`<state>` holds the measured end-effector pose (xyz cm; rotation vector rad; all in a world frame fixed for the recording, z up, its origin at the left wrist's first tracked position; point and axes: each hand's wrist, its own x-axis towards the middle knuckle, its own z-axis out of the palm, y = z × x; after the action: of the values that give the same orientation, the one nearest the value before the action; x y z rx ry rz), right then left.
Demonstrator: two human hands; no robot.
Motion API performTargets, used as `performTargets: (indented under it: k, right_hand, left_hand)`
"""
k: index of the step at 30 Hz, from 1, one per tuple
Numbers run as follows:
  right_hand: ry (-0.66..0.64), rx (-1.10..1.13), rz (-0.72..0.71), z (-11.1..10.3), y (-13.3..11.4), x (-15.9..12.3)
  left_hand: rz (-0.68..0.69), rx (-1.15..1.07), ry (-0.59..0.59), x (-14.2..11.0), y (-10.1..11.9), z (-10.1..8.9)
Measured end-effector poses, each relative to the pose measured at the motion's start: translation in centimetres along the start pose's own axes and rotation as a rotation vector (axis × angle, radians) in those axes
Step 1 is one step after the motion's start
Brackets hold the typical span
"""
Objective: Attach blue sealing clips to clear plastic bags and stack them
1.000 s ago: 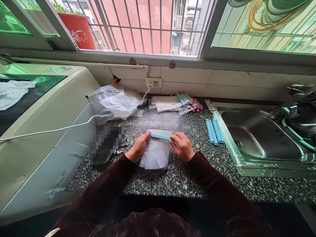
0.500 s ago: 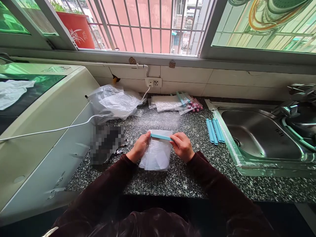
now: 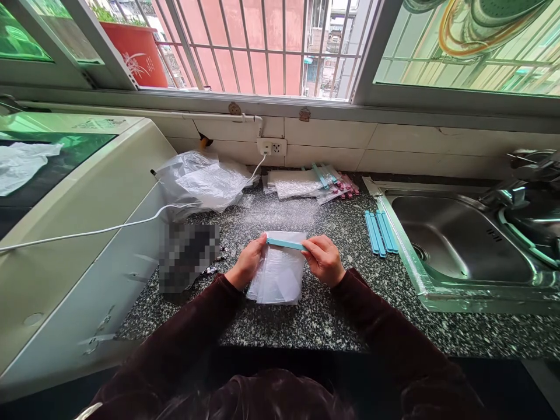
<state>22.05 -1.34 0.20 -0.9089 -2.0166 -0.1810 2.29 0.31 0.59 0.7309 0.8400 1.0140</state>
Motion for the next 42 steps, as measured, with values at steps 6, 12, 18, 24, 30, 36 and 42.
performTargets:
  k: [6,12,18,24,30,36,42]
  right_hand:
    - [0.006,-0.008,-0.034,-0.14,-0.02,0.17]
    - [0.018,0.005,-0.066,-0.24,-0.07,0.32]
    - [0.017,-0.002,-0.082,-0.27,-0.01,0.26]
    - [0.007,-0.012,-0.074,-0.37,0.04,0.31]
    - [0.027,0.003,-0.098,-0.39,0.01,0.46]
    - [0.017,0.040,-0.050,-0.26,-0.01,0.46]
    - [0.024,0.081,0.023,-0.11,-0.04,0.39]
  left_hand:
    - [-0.007,-0.004,0.006,0.03,-0.05,-0.07]
    - [-0.020,-0.027,0.028,0.07,-0.14,0.01]
    - [-0.043,-0.062,0.012,0.20,-0.37,-0.04]
    - [-0.053,-0.130,0.000,0.41,-0.69,-0.17]
    - [-0.075,-0.150,0.012,0.28,-0.53,0.03]
    - [-0.058,-0.151,0.041,0.54,-0.66,-0.07]
    - [-0.031,-0.149,0.079,0.80,-0.92,-0.16]
